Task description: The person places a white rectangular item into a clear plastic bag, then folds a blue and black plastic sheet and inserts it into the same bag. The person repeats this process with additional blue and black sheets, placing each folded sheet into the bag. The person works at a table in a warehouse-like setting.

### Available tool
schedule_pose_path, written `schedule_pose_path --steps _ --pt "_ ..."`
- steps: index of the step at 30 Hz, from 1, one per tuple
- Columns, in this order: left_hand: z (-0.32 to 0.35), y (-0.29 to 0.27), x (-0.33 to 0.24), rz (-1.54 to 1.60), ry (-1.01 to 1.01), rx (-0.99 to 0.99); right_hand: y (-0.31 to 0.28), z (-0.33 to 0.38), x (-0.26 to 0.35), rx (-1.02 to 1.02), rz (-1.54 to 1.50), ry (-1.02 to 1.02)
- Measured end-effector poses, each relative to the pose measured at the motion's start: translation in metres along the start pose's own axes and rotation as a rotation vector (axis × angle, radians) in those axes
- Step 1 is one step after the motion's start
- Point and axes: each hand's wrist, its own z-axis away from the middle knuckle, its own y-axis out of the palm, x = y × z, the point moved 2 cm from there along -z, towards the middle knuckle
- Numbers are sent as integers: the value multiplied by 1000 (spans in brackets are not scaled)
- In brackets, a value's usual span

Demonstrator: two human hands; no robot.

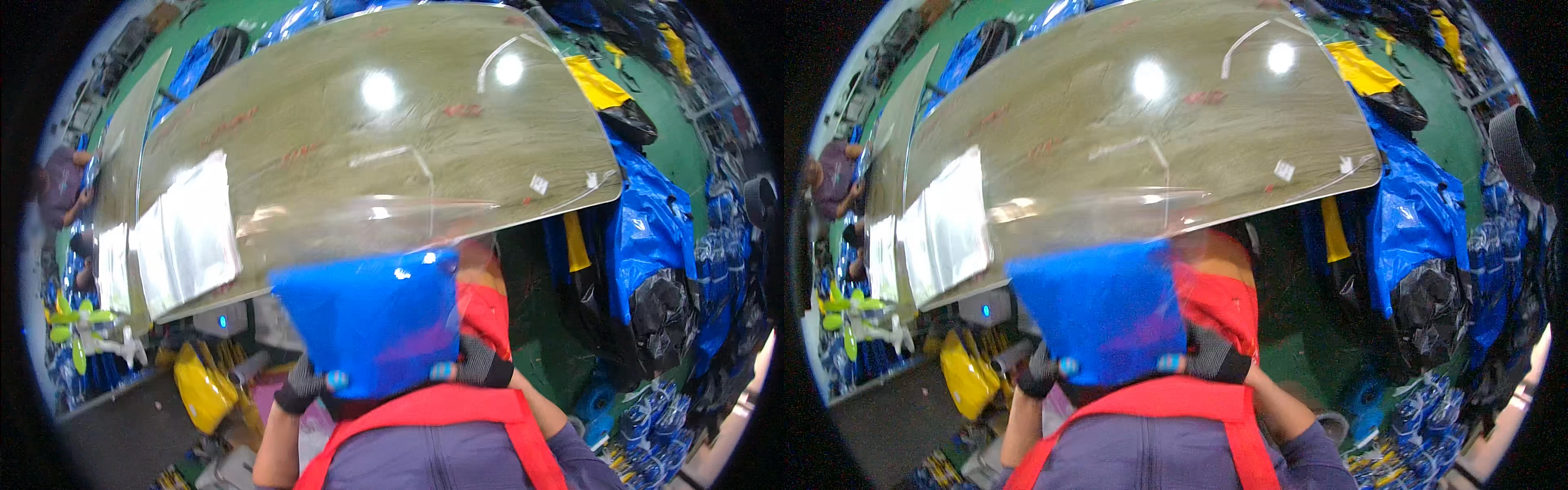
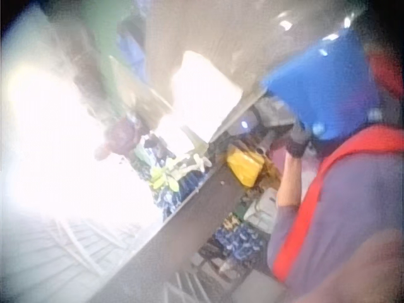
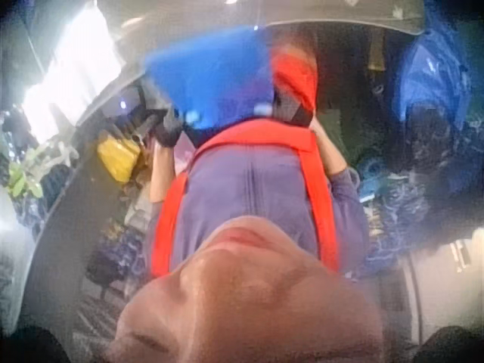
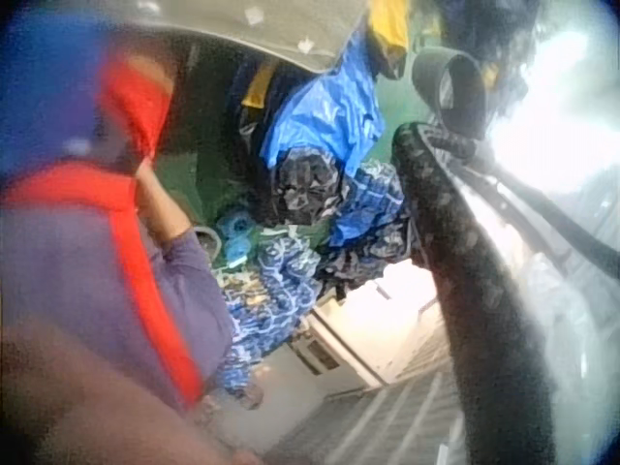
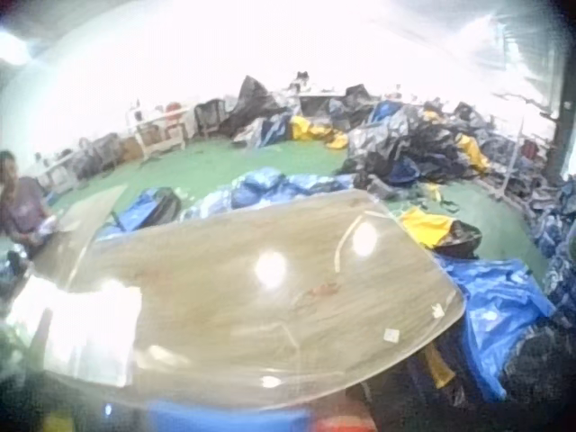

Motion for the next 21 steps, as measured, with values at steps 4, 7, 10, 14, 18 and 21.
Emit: schedule_pose_path --steps 4,7,10,14,18,21 --pt "-26 -27 35 -102 9 -255 -43 -5 -32 164 264 471" --pt "-64 -37 22 -50 87 -371 -68 -36 -26 0 295 191" --pt "-76 -24 -8 -44 227 -324 -62 -47 -23 -191 62 100" --pt "-37 -11 -10 -237 210 -493 -38 -18 -45 -309 -46 256" --pt "-16 -18 25 202 50 -320 -35 11 -72 -72 -467 201" --pt "-13 -10 30 -114 352 -43 -50 30 -77 -49 -229 238"
